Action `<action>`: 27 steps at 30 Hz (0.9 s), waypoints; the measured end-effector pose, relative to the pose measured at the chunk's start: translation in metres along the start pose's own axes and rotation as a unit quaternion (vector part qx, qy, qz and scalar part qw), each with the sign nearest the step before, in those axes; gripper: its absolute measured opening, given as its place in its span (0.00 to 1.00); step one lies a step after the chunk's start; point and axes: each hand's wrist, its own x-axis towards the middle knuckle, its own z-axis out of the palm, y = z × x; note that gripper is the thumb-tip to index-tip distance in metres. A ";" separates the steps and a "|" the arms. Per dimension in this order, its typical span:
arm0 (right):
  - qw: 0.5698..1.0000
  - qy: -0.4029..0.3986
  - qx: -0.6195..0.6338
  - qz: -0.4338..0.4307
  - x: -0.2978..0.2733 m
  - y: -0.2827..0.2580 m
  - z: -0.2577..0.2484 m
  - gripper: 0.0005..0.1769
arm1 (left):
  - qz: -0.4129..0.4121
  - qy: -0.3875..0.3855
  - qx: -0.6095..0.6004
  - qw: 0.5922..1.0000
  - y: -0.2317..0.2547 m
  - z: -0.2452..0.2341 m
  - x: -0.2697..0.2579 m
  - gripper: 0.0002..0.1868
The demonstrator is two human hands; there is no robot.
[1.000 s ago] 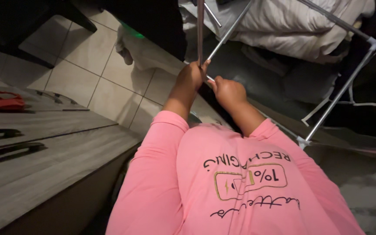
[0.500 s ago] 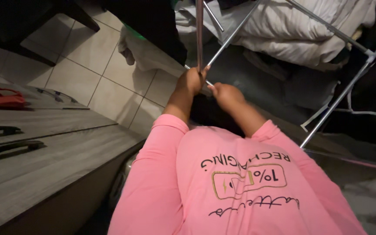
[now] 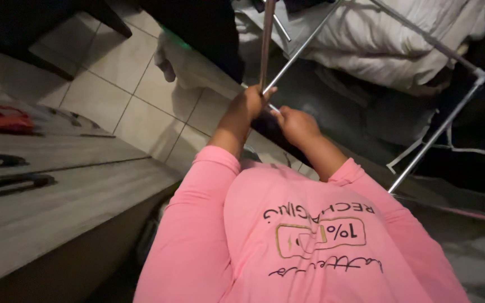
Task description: The person assembles a portable wardrobe by hand, connecting metal poles using plastic joints and sliding black fabric shelves onto the frame.
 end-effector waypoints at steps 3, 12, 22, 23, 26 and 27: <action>0.989 -0.060 0.134 0.019 0.007 0.024 0.009 0.19 | 0.035 0.029 -0.012 0.999 -0.011 0.014 -0.004 0.29; 0.899 -0.102 0.412 0.112 0.011 0.051 0.013 0.13 | 0.117 0.042 -0.065 0.990 -0.027 0.014 -0.015 0.40; 0.853 0.480 0.183 -0.097 0.028 0.083 -0.168 0.09 | 0.270 0.245 -0.001 0.931 -0.041 -0.012 -0.053 0.35; 0.832 0.505 0.200 0.112 0.028 0.095 -0.194 0.12 | 0.266 0.231 -0.029 0.935 -0.047 -0.013 -0.051 0.33; 0.747 0.638 0.147 -0.117 0.028 0.126 -0.268 0.12 | 0.245 0.196 -0.085 0.946 -0.069 -0.016 -0.046 0.27; 0.714 0.684 0.097 -0.115 0.029 0.134 -0.283 0.14 | 0.236 0.190 -0.086 0.949 -0.076 -0.017 -0.042 0.26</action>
